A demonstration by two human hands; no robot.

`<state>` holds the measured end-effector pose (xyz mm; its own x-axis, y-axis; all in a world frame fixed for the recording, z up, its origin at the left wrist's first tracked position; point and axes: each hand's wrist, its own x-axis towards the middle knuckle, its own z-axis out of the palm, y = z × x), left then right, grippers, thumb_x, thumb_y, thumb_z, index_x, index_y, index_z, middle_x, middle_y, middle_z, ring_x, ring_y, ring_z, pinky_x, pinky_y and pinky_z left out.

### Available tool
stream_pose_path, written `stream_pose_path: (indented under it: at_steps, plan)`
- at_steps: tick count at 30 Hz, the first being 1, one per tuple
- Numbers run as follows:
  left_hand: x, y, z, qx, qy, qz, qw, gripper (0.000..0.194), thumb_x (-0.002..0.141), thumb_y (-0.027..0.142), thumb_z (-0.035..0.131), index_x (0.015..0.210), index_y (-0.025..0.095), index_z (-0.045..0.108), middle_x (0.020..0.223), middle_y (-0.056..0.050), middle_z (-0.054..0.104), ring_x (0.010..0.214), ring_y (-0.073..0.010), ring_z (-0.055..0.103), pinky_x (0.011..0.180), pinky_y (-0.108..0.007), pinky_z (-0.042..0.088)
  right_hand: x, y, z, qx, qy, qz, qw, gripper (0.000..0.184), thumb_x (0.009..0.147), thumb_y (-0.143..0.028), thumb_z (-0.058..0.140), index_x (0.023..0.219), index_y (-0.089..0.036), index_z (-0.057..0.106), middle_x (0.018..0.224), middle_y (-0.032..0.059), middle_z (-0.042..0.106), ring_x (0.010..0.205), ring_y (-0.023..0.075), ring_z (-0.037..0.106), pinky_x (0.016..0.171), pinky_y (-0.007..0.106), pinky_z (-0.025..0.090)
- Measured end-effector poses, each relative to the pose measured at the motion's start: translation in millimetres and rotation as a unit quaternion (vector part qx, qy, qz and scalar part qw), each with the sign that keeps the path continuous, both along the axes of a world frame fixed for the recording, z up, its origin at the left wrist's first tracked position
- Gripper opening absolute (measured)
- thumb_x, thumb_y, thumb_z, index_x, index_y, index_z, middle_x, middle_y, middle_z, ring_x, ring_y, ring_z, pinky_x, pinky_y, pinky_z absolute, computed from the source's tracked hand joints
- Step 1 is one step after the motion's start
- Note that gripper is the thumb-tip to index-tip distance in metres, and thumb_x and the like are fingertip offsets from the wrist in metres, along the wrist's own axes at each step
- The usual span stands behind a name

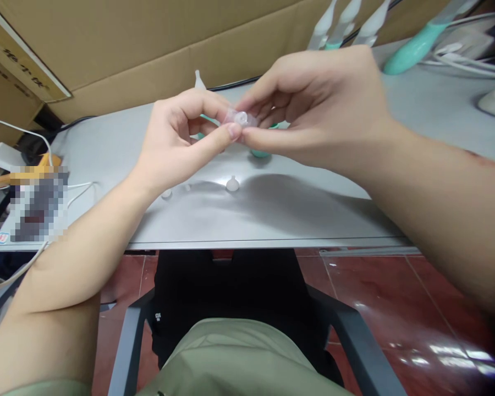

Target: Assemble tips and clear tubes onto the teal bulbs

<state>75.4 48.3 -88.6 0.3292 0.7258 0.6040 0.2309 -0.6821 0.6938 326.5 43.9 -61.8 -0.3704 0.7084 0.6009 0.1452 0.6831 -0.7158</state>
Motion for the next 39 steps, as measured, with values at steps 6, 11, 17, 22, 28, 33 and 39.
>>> stream_pose_path:
  at_steps: [6,11,17,22,28,33,39]
  plan:
    - [9,-15,5.3,-0.015,-0.021,0.003,1.0,0.016,0.107,0.038,0.09,0.097,0.027,0.084,0.118,-0.007,0.093,0.101,-0.0251,0.088,0.086,-0.046,0.082,-2,0,-2.4,0.031,-0.057,-0.05,0.997,0.02,0.096,-0.021,0.103,0.096,-0.037,0.091,0.103,0.0021,0.084,0.096,0.03,0.084,0.094,0.047,0.076]
    - [10,-17,4.1,-0.001,0.008,0.053,0.999,0.02,0.111,0.031,0.082,0.092,0.024,0.079,0.12,-0.006,0.091,0.102,-0.0217,0.086,0.091,-0.042,0.082,-4,-5,-2.5,0.042,-0.062,-0.039,0.996,0.025,0.098,-0.013,0.095,0.097,-0.035,0.086,0.103,0.0023,0.084,0.094,0.0288,0.084,0.096,0.047,0.074]
    - [15,-3,0.8,0.077,0.05,0.128,0.987,0.024,0.107,0.021,0.086,0.085,0.024,0.076,0.123,-0.007,0.09,0.118,-0.0261,0.088,0.087,-0.035,0.075,-6,-3,-11.4,0.115,-0.049,-0.036,0.992,0.029,0.097,-0.004,0.089,0.103,-0.031,0.078,0.108,-0.0007,0.083,0.096,0.0252,0.085,0.092,0.043,0.073]
    - [18,4,-0.4,0.095,0.076,0.162,0.979,0.022,0.104,0.024,0.089,0.085,0.023,0.077,0.122,-0.009,0.087,0.109,-0.0247,0.085,0.074,-0.031,0.066,-8,11,-22.9,0.136,-0.009,-0.008,0.991,0.031,0.09,-0.002,0.088,0.109,-0.025,0.08,0.104,-0.0044,0.078,0.091,0.0141,0.076,0.086,0.029,0.065]
    - [9,3,0.4,0.105,0.093,0.147,0.979,0.034,0.114,0.048,0.092,0.093,0.023,0.08,0.123,-0.009,0.085,0.104,-0.0225,0.085,0.073,-0.03,0.064,-5,13,-17.6,0.152,-0.076,-0.006,0.985,0.046,0.095,-0.003,0.084,0.132,-0.029,0.09,0.108,-0.0056,0.081,0.095,0.0151,0.08,0.092,0.029,0.072]
    - [-4,2,2.7,0.132,0.102,0.132,0.977,0.042,0.118,0.068,0.092,0.114,0.027,0.085,0.135,-0.011,0.087,0.114,-0.0258,0.085,0.081,-0.036,0.071,5,16,-11.2,0.146,-0.088,-0.018,0.985,0.035,0.106,-0.011,0.088,0.134,-0.031,0.097,0.109,-0.0043,0.084,0.094,0.0149,0.08,0.094,0.031,0.074]
    - [-14,1,8.2,0.118,0.097,0.129,0.98,0.028,0.115,0.055,0.097,0.119,0.028,0.088,0.131,-0.011,0.086,0.102,-0.0238,0.085,0.081,-0.035,0.072,19,30,2.5,0.104,-0.064,0.008,0.992,0.055,0.096,0.009,0.092,0.127,-0.036,0.098,0.097,-0.01,0.077,0.086,0.0041,0.074,0.084,0.012,0.065]
